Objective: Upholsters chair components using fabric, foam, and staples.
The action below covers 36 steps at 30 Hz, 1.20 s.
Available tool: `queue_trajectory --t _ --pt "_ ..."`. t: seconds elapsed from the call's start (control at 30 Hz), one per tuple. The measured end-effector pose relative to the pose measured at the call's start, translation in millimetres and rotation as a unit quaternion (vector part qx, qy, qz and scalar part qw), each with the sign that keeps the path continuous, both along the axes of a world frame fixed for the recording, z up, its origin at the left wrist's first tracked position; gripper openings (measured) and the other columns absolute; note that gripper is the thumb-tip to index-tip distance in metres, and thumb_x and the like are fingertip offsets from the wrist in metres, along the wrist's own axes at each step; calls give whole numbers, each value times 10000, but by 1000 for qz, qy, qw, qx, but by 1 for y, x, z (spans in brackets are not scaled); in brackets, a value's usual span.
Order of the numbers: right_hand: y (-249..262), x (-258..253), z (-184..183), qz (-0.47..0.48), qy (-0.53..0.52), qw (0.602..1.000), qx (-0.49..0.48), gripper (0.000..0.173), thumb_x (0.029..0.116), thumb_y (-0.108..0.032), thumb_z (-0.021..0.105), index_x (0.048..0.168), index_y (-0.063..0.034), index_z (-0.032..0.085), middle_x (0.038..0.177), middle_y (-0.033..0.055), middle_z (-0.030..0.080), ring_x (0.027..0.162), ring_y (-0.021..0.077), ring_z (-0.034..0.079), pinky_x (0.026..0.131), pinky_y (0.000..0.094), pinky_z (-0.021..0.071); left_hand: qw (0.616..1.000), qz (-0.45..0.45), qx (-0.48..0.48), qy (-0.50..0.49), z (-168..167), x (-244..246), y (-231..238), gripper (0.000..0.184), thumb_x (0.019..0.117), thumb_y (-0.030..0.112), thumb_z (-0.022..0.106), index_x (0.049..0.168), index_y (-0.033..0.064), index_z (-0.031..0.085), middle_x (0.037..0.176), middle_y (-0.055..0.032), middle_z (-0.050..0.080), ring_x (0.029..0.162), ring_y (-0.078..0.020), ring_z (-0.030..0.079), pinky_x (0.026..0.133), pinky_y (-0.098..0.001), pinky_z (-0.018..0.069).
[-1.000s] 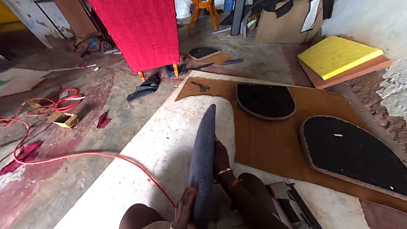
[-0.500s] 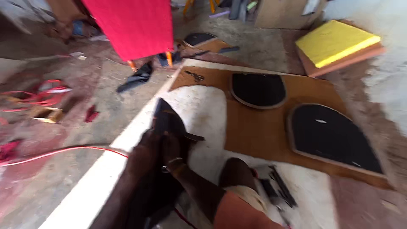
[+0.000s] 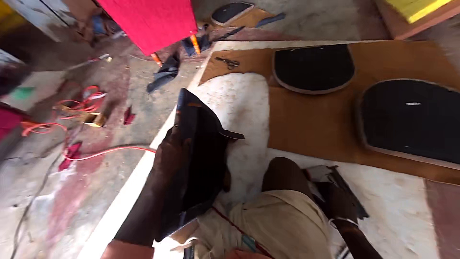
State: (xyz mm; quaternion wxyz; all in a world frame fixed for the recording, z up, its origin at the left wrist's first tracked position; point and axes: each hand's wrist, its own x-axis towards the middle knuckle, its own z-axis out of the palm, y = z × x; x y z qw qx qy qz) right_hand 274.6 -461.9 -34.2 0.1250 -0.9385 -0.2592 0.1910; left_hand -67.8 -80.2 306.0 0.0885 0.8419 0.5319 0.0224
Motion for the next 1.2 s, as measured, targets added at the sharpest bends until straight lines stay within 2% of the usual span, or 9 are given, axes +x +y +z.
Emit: queue_trajectory --t 0.07,0.17,0.3,0.4,0.5,0.63,0.8,1.0,1.2 --pt "1 -5 -3 -28 5 1000 -13 735 869 -316 799 1444 37 507 1365 345 568 1295 535 531 1051 689 435 1000 0 0 -4 -1 1 0 893 1009 366 655 1666 329 51 1446 -225 557 1055 -456 691 883 -672 549" --pt "24 12 41 -94 90 991 -28 574 912 -248 722 1393 20 562 1308 317 620 1225 506 595 995 705 460 1000 -3 8 -2 -1 0 -3 917 1006 347 664 1666 340 28 1449 -224 554 1058 -457 690 891 -670 549" --pt "67 7 141 -149 73 972 164 595 965 -420 706 1296 60 585 1092 347 669 1040 527 654 885 728 480 1000 11 13 13 1 2 0 956 978 334 700 1667 330 38 1427 -231 565 1044 -458 692 886 -670 546" --pt "127 -27 219 -66 121 937 320 510 891 -353 814 1218 3 651 1015 224 710 946 366 704 866 629 550 999 24 15 24 0 4 4 1011 950 357 741 1664 351 26 1421 -223 569 1042 -456 691 880 -676 545" --pt "199 -65 261 73 231 902 356 353 881 -362 821 1040 -64 719 821 102 721 719 234 706 703 505 601 999 37 15 34 1 5 3 1028 943 365 751 1662 362 17 1444 -215 559 1034 -451 696 883 -657 550" --pt "287 -112 248 173 301 865 361 405 903 -461 775 915 -61 710 715 105 674 599 234 650 608 478 566 998 46 23 46 -1 7 -2 1037 927 377 763 1663 353 32 1434 -195 569 1072 -422 694 913 -621 557" --pt "340 -135 236 190 284 870 356 489 886 -547 757 968 -68 708 793 114 692 726 270 681 695 534 557 997 59 8 55 4 10 -3 1058 920 386 764 1664 340 13 1450 -185 555 1054 -407 700 905 -599 568" --pt "322 -138 237 223 280 871 336 483 876 -515 773 1030 -64 695 802 101 697 707 230 692 703 486 584 997 53 -3 59 3 7 1 1069 922 391 765 1661 346 -6 1494 -169 523 1082 -394 697 923 -590 568" --pt "298 -158 230 238 300 863 329 506 842 -538 774 1086 -100 702 936 55 719 890 165 701 859 426 575 995 62 -4 74 4 9 0 1191 852 384 838 1658 342 -39 1494 -185 496 1051 -390 701 912 -567 578"
